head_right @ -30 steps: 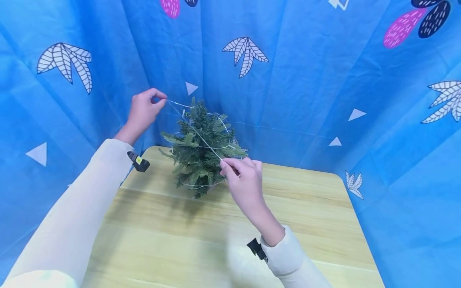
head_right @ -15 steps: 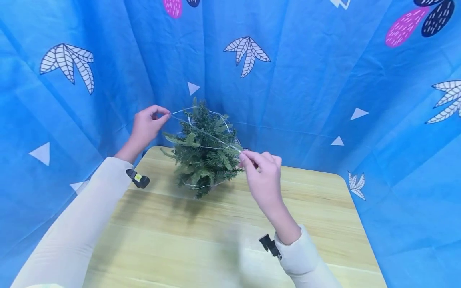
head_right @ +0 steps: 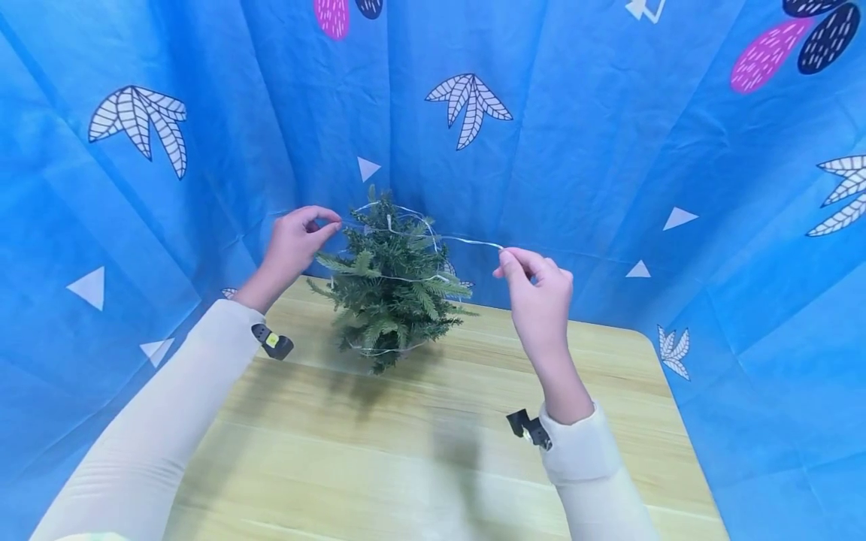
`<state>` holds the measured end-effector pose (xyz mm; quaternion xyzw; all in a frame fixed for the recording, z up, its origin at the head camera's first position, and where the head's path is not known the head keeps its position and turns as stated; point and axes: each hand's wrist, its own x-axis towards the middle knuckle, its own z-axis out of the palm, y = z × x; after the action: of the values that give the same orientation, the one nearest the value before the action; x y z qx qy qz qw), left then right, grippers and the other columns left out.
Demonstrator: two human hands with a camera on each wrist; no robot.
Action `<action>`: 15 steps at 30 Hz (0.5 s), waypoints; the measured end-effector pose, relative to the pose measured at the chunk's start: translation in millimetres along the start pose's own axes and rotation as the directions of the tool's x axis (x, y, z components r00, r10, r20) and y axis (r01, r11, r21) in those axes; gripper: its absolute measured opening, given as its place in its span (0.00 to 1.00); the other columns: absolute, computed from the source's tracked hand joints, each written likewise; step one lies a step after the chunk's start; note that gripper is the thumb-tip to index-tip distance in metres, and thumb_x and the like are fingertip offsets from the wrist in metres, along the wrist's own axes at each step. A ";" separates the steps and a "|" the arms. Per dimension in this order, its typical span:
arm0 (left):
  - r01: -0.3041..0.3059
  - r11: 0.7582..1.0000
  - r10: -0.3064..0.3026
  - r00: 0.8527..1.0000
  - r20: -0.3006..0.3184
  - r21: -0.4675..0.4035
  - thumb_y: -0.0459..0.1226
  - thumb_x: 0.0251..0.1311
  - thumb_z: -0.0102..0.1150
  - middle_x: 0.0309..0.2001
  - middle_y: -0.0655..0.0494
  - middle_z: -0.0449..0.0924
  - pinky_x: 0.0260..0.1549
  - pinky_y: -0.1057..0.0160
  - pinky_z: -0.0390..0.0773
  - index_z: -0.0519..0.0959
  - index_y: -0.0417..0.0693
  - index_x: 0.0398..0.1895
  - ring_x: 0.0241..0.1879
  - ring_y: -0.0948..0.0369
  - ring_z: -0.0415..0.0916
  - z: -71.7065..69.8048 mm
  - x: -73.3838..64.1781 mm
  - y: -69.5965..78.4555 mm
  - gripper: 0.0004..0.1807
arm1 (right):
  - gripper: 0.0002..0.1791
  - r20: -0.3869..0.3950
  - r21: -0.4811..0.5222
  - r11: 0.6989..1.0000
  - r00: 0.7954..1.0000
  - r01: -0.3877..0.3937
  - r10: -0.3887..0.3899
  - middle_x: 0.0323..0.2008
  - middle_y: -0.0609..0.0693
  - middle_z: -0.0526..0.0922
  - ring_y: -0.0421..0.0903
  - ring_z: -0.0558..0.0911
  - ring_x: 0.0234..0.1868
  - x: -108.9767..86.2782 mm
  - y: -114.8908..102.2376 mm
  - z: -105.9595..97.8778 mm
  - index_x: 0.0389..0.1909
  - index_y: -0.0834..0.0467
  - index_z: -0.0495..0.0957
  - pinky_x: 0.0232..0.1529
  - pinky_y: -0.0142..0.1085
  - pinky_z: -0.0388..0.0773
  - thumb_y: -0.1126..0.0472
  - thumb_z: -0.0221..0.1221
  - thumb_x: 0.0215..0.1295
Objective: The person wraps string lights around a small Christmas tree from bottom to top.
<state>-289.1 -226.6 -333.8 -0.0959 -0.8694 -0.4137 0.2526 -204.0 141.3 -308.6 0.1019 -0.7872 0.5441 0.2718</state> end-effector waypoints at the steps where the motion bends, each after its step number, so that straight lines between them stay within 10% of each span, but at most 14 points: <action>1: 0.002 1.000 -0.002 1.000 0.008 0.001 0.41 0.69 0.63 0.42 0.53 0.83 0.24 0.64 0.68 0.86 0.47 0.47 0.27 0.57 0.70 0.8 -0.3 0.3 0.10 | 0.17 0.006 -0.001 1.000 1.000 -0.018 0.018 0.32 0.46 0.88 0.39 0.79 0.45 3.0 2.3 -0.6 0.46 0.53 0.88 0.34 0.37 0.67 0.45 0.61 0.70; 9: 0.036 0.999 -0.035 0.999 0.033 -0.026 0.40 0.70 0.62 0.52 0.53 0.84 0.25 0.66 0.70 0.86 0.48 0.49 0.28 0.58 0.72 1.5 -3.3 -0.5 0.11 | 0.21 0.124 -0.041 0.985 0.977 -0.170 0.174 0.34 0.47 0.88 0.40 0.78 0.52 37.5 38.8 9.3 0.48 0.54 0.86 0.51 0.38 0.72 0.41 0.60 0.70; 15: 0.072 0.996 -0.070 0.996 0.051 -0.044 0.40 0.71 0.61 0.49 0.56 0.84 0.25 0.64 0.69 0.86 0.52 0.52 0.27 0.57 0.70 -2.1 -4.6 1.5 0.11 | 0.18 0.197 -0.115 0.970 0.953 -0.212 0.231 0.37 0.52 0.87 0.46 0.78 0.51 64.6 58.4 29.9 0.50 0.56 0.86 0.43 0.40 0.71 0.47 0.59 0.73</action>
<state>-283.9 -227.1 -334.1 -0.0808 -0.8686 -0.4395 0.2140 -293.8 145.4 -328.3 0.0569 -0.8423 0.5202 0.1290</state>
